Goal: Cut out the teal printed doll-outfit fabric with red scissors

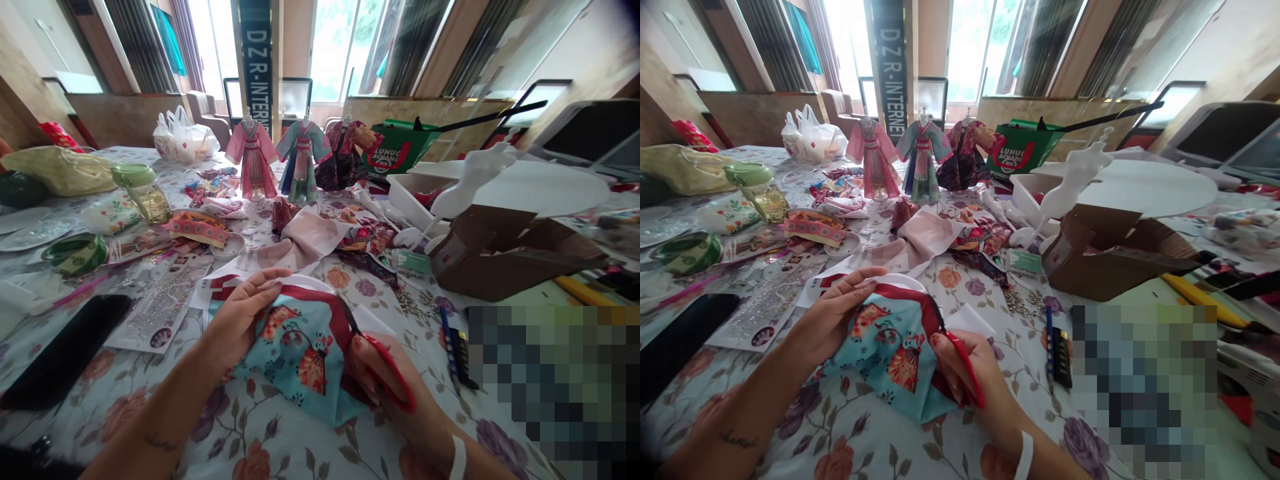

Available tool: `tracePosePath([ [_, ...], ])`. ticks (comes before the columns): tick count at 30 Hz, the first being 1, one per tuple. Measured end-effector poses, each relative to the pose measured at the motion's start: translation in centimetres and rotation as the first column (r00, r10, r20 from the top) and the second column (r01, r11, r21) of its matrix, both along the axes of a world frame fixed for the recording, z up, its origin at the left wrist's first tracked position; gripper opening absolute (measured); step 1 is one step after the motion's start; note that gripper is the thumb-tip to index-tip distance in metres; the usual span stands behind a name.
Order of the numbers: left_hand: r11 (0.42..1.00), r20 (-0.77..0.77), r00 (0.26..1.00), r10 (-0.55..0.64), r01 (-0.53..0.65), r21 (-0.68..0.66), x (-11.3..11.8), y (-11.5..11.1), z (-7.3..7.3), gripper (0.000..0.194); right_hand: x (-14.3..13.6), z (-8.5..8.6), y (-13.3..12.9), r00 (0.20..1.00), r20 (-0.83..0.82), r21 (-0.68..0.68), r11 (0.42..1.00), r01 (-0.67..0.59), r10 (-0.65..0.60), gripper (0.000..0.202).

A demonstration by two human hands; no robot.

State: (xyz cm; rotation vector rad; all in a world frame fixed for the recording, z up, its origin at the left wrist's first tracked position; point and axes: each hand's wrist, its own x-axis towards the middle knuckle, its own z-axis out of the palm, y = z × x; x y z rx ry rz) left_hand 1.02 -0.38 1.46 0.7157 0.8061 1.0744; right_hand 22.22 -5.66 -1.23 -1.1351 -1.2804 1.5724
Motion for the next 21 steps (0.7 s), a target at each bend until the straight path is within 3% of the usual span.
tracePosePath([
  [2, 0.999, -0.012, 1.000, 0.020, -0.021, -0.045, -0.10, 0.07, 0.10, 0.028, -0.14, -0.11, 0.03, 0.995, 0.092, -0.022, 0.999, -0.033, 0.035, 0.055],
  [5, 0.996, -0.093, 0.995, -0.049, 0.041, -0.082, -0.02, -0.14, 0.37, 0.025, -0.30, -0.42, 0.17, 0.981, 0.184, -0.043, 0.997, -0.058, 0.065, 0.054],
  [8, 0.986, -0.160, 0.975, -0.154, 0.141, -0.090, 0.19, -0.54, 0.60, 0.032, -0.38, -0.56, 0.33, 0.987, 0.159, -0.064, 0.998, -0.017, 0.027, 0.056],
  [11, 0.971, -0.092, 0.970, -0.226, 0.217, -0.099, 0.27, -0.79, 0.59, 0.039, -0.40, -0.52, 0.34, 0.990, 0.141, -0.074, 0.997, -0.003, 0.013, 0.057],
  [15, 0.987, 0.027, 0.988, -0.155, 0.156, -0.046, 0.31, -0.69, 0.21, 0.045, -0.36, -0.59, 0.10, 0.978, 0.194, -0.067, 0.996, -0.063, 0.075, 0.053],
  [19, 1.000, -0.002, 1.000, -0.005, 0.005, -0.012, 0.57, -0.55, -0.19, 0.012, -0.42, -0.62, -0.07, 0.962, 0.258, -0.025, 0.996, -0.087, 0.090, 0.052],
  [21, 1.000, -0.030, 0.999, -0.018, 0.018, 0.011, 0.66, -0.64, -0.27, 0.009, -0.47, -0.58, -0.08, 0.953, 0.290, 0.005, 0.996, -0.092, 0.087, 0.052],
])
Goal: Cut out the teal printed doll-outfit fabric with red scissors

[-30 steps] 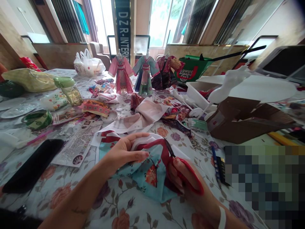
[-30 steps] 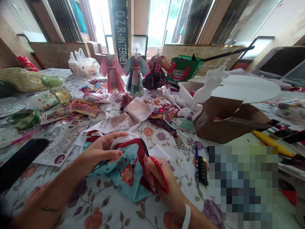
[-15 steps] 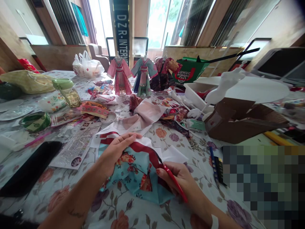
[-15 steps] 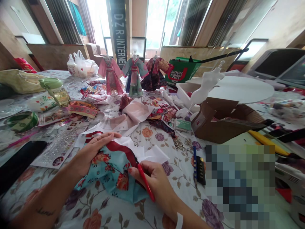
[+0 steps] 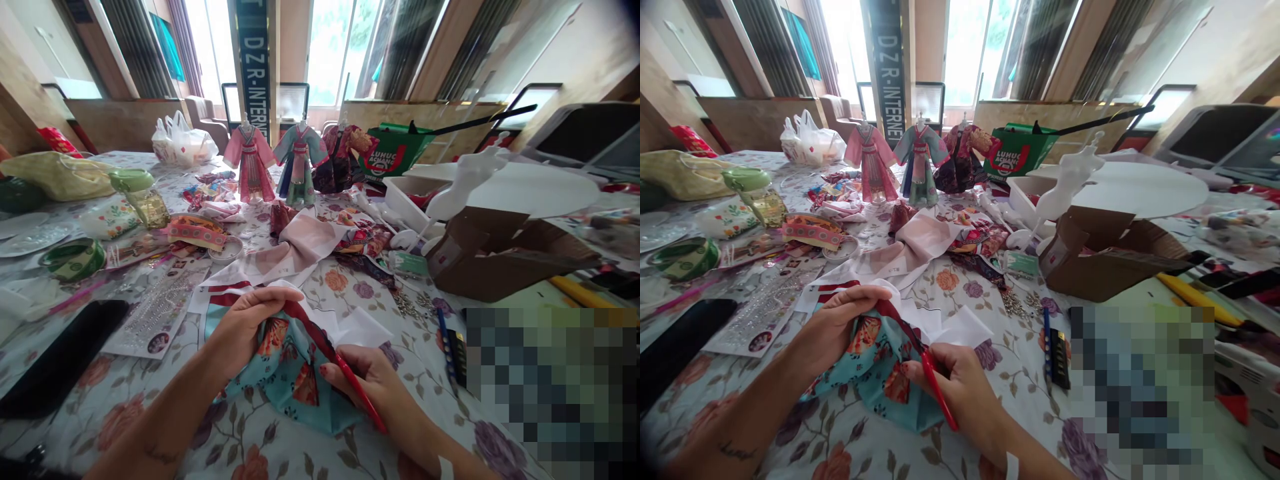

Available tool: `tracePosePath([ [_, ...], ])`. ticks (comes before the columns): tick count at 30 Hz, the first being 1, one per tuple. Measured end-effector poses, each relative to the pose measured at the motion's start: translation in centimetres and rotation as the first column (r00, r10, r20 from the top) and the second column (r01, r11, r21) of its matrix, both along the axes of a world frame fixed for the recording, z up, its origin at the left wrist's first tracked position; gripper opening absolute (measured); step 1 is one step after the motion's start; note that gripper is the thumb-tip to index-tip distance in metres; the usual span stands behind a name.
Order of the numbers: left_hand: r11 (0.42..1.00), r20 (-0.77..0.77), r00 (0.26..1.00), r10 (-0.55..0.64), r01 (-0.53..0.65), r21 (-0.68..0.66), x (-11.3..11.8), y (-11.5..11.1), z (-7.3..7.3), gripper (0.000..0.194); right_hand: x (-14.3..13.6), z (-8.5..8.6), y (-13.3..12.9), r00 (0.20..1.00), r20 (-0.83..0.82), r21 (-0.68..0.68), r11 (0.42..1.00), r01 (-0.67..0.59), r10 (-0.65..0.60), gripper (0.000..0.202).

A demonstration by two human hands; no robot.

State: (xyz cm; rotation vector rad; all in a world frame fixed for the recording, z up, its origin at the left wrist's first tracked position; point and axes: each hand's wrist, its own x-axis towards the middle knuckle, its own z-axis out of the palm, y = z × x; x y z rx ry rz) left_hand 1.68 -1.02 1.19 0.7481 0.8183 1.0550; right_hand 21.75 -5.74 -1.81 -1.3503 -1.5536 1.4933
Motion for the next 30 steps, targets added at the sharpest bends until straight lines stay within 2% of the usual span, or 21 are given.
tracePosePath([
  [4, 0.988, -0.118, 0.984, -0.134, 0.142, 0.064, 0.1, -0.3, -0.1, 0.019, -0.1, 0.1, 0.0, 0.998, 0.067, 0.050, 0.999, -0.005, 0.001, 0.050],
  [7, 0.976, -0.237, 0.967, -0.096, 0.139, 0.170, 0.2, -0.2, -0.4, 0.012, -0.1, 0.0, 0.0, 0.992, 0.127, 0.076, 0.997, 0.005, -0.014, 0.050],
  [12, 0.982, -0.263, 0.961, -0.089, 0.129, 0.141, 0.3, 0.1, -0.9, 0.014, -0.1, -0.1, 0.0, 0.985, 0.173, 0.088, 0.996, 0.001, -0.016, 0.049],
  [17, 0.971, -0.310, 0.949, -0.050, 0.119, 0.208, 0.4, -0.1, -0.7, 0.015, 0.0, -0.2, 0.0, 0.988, 0.155, 0.071, 0.997, -0.005, -0.006, 0.049],
  [21, 0.942, -0.469, 0.880, 0.074, 0.093, 0.324, 0.7, -0.3, -0.8, 0.018, 0.0, -0.2, 0.0, 0.987, 0.161, 0.076, 0.997, -0.003, -0.009, 0.050],
  [24, 0.917, -0.526, 0.837, 0.148, 0.082, 0.389, 0.8, -0.4, -0.8, 0.022, 0.0, -0.2, 0.0, 0.990, 0.142, 0.075, 0.997, 0.006, -0.016, 0.051],
  [30, 0.878, -0.563, 0.781, 0.268, 0.043, 0.478, 1.2, -0.8, -0.5, 0.026, -0.1, -0.2, 0.0, 0.997, -0.063, -0.062, 0.997, 0.035, -0.039, 0.053],
])
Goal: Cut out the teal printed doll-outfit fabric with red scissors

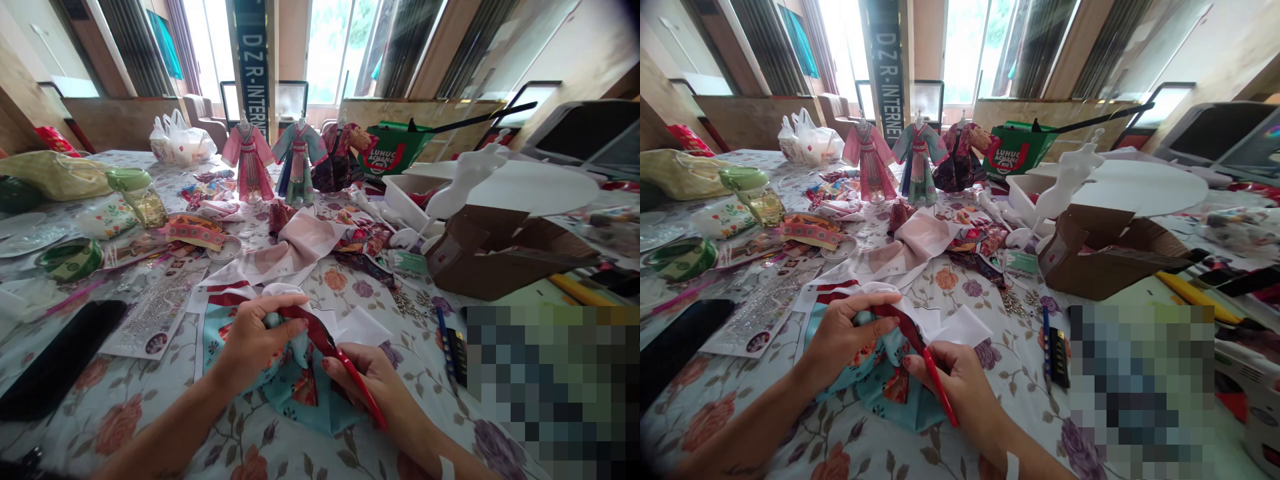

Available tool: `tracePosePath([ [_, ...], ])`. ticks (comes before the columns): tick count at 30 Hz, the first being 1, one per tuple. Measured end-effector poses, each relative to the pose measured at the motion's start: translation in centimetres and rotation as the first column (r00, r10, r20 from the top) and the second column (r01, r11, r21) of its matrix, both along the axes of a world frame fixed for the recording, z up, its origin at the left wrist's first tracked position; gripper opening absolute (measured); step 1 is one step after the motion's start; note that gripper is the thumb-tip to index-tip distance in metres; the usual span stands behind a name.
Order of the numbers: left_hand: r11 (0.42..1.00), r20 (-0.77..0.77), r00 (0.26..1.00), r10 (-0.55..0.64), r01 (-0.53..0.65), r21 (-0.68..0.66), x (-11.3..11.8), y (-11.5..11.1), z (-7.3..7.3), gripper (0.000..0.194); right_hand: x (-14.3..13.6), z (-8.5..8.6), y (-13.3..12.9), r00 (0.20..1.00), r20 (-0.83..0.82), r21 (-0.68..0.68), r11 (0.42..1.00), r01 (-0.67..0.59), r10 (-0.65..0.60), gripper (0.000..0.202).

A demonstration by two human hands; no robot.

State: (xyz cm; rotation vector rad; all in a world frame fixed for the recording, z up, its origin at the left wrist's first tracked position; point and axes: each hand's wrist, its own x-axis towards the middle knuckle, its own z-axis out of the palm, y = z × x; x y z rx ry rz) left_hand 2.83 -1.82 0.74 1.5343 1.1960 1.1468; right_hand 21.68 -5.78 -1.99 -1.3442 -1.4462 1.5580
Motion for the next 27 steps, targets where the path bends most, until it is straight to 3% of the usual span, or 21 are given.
tracePosePath([
  [6, 0.999, -0.055, 0.997, 0.044, -0.042, 0.033, 0.4, -0.7, 0.4, 0.030, -0.1, 0.8, -0.2, 0.992, -0.124, -0.066, 0.998, -0.022, 0.014, 0.054],
  [17, 0.997, 0.046, 0.996, 0.078, -0.079, 0.020, 0.8, -0.8, -0.1, 0.023, -0.3, 1.0, -0.1, 0.994, -0.109, -0.097, 0.994, -0.042, 0.031, 0.055],
  [23, 1.000, 0.089, 0.996, 0.011, -0.009, -0.029, 0.7, -0.9, -0.3, 0.015, -0.3, 1.4, -0.2, 0.992, -0.118, -0.091, 0.994, -0.055, 0.044, 0.054],
  [27, 0.999, 0.075, 0.997, 0.036, -0.033, -0.037, 0.6, -0.9, -0.1, 0.018, -0.3, 1.4, -0.2, 0.991, -0.123, -0.085, 0.995, -0.060, 0.049, 0.053],
])
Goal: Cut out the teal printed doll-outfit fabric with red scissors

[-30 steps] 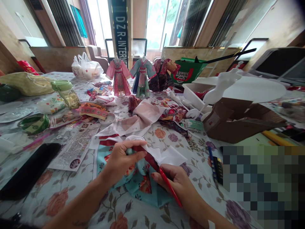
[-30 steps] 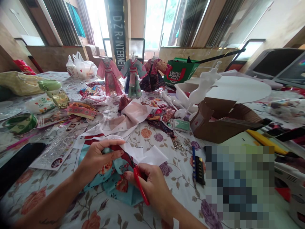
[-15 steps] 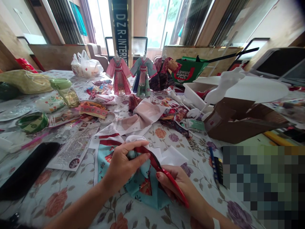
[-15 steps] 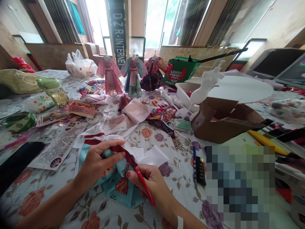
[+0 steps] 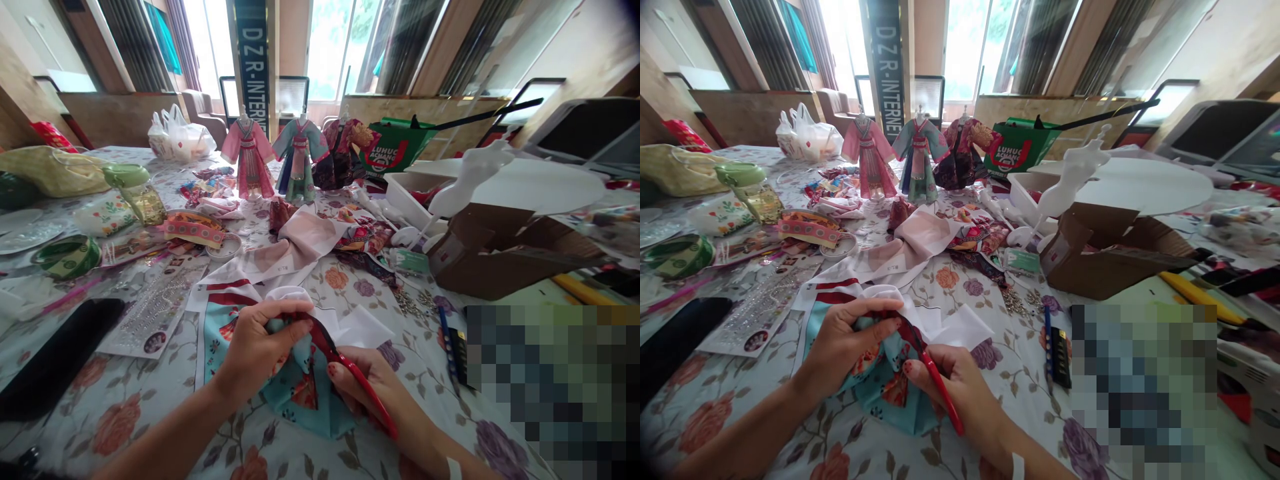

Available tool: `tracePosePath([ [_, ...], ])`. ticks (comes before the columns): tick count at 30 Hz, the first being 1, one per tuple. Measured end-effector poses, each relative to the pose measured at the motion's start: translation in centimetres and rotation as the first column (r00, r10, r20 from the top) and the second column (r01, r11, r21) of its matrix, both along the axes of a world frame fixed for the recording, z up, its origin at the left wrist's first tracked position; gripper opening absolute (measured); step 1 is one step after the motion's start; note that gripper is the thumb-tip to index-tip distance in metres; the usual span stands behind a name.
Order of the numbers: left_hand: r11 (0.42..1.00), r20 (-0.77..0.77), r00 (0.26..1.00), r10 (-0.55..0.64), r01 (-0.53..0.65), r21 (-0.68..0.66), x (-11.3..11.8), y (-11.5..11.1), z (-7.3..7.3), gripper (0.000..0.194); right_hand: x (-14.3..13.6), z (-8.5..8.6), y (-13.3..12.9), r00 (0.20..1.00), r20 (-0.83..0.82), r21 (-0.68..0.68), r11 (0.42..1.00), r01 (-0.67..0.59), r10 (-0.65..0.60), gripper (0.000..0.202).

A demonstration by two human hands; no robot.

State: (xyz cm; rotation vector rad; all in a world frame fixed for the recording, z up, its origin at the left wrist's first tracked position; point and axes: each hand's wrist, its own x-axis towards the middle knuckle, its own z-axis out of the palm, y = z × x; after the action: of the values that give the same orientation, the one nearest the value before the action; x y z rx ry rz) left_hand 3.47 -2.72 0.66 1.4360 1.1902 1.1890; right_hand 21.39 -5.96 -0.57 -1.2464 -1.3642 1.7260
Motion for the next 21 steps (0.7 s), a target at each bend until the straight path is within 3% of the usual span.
tracePosePath([
  [21, 1.000, -0.048, 0.999, -0.011, 0.010, -0.028, 0.31, -0.22, 0.42, 0.026, -0.12, 0.14, -0.17, 1.000, -0.004, 0.001, 1.000, -0.002, 0.002, 0.054],
])
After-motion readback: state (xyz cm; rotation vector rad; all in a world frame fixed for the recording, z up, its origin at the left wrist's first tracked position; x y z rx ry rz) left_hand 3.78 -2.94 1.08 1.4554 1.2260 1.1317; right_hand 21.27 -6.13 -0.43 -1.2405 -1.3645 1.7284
